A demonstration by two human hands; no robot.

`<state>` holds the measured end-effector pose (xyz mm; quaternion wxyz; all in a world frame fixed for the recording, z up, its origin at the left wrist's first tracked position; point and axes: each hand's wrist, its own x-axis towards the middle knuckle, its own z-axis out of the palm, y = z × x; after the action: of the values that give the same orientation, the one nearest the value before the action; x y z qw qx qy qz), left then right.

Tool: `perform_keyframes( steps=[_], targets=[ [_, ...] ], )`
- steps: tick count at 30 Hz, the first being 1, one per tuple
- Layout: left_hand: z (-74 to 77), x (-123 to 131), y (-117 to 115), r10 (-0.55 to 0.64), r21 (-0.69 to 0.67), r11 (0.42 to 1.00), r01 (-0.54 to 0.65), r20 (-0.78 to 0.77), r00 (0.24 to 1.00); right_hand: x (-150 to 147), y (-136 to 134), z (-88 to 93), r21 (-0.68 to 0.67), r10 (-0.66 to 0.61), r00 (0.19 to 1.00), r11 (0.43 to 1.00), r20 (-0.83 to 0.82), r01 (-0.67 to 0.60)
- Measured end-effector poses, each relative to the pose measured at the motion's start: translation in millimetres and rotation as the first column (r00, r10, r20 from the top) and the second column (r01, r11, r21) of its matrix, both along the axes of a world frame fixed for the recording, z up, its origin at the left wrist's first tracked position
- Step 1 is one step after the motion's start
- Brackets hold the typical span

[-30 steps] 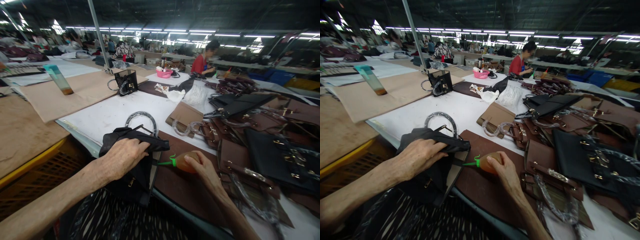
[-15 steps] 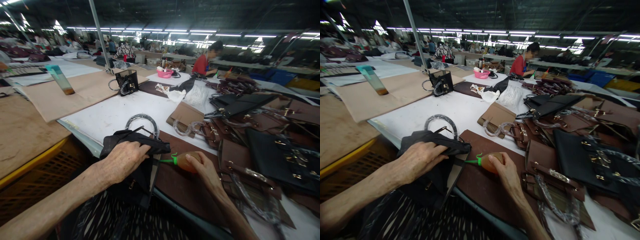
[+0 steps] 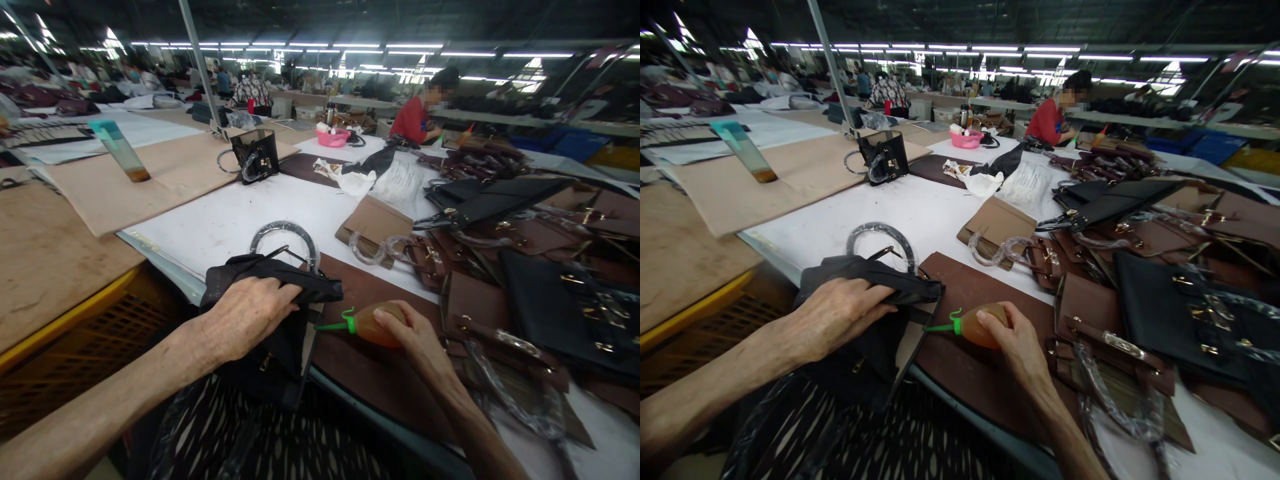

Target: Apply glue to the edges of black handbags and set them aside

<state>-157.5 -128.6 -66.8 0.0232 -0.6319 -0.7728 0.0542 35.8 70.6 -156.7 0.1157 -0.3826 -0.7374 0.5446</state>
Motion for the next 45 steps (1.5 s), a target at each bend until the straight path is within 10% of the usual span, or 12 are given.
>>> perform_keyframes(
  steps=[45],
  targets=[
    [0.2, 0.1, 3.3, 0.032, -0.068, 0.997, -0.035, -0.038, 0.999, 30.4, -46.2, 20.7, -0.384, 0.03, 0.999, 0.923, 0.037, -0.014]
  ],
)
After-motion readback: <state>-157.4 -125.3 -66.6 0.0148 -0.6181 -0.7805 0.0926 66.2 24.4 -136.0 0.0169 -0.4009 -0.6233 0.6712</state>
